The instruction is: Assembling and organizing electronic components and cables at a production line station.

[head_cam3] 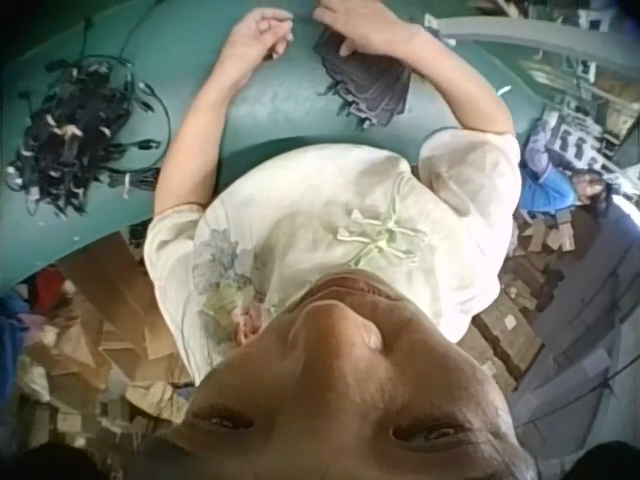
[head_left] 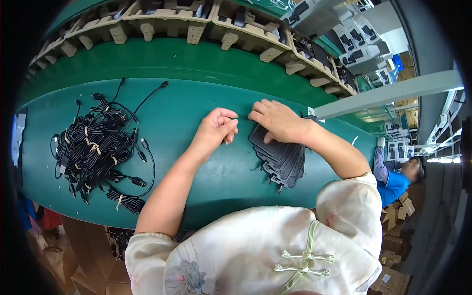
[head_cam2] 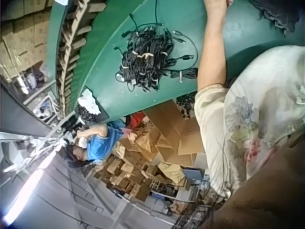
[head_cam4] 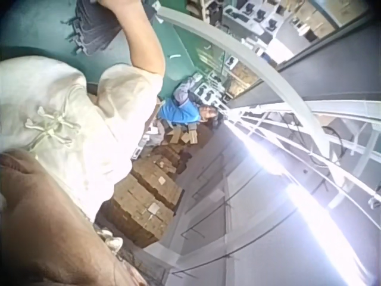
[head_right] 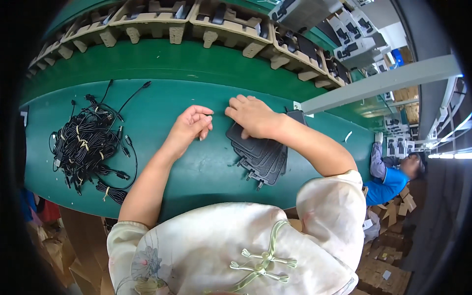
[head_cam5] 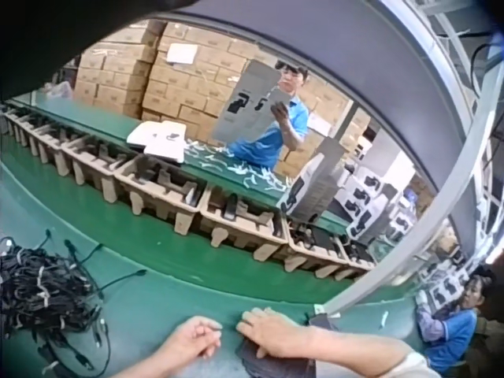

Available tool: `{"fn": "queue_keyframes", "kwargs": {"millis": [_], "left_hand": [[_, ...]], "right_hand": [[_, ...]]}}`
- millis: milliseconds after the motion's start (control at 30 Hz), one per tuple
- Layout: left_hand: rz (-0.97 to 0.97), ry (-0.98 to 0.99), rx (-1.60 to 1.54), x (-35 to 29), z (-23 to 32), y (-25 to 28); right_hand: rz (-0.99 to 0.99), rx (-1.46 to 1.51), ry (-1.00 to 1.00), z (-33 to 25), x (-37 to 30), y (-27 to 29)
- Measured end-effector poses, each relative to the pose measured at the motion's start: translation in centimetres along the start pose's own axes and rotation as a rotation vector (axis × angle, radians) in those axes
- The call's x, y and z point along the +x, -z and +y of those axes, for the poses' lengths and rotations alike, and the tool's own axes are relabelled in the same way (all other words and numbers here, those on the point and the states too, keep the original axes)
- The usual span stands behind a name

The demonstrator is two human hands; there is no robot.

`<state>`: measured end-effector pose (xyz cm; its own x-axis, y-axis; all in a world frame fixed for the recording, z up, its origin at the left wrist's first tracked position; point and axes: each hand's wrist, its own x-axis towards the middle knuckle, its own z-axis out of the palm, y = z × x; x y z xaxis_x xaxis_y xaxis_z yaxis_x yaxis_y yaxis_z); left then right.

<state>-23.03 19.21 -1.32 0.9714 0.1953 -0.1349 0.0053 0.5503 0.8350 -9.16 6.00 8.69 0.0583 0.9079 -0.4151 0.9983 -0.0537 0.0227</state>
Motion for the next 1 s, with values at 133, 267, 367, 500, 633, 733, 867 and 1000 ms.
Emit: {"fn": "queue_keyframes", "kwargs": {"millis": [133,267,367,500,633,733,867,1000], "left_hand": [[-0.002,0.020,-0.006,-0.1,0.1,0.1],[0.007,0.036,-0.033,-0.1,0.3,0.2],[0.008,0.037,-0.029,0.1,0.4,0.3],[0.014,0.053,-0.010,0.0,0.4,0.4],[0.015,0.065,0.004,0.0,0.7,0.1],[0.004,0.074,0.009,0.3,0.9,-0.3],[0.007,0.055,-0.010,0.2,0.2,0.3],[0.010,0.023,0.020,0.1,-0.4,0.7]], "right_hand": [[-0.060,0.030,0.018,-0.1,0.0,-0.1],[-0.127,0.193,-0.023,0.6,0.7,-0.3],[-0.165,0.296,0.019,1.8,1.3,-0.3],[-0.098,0.413,0.104,3.7,2.3,1.4],[0.749,0.677,-0.221,8.6,3.8,5.0],[1.199,1.014,-0.479,14.9,4.7,7.1],[1.268,1.071,-0.573,20.7,7.9,6.2],[1.113,1.030,-0.815,24.1,9.9,5.6]]}}
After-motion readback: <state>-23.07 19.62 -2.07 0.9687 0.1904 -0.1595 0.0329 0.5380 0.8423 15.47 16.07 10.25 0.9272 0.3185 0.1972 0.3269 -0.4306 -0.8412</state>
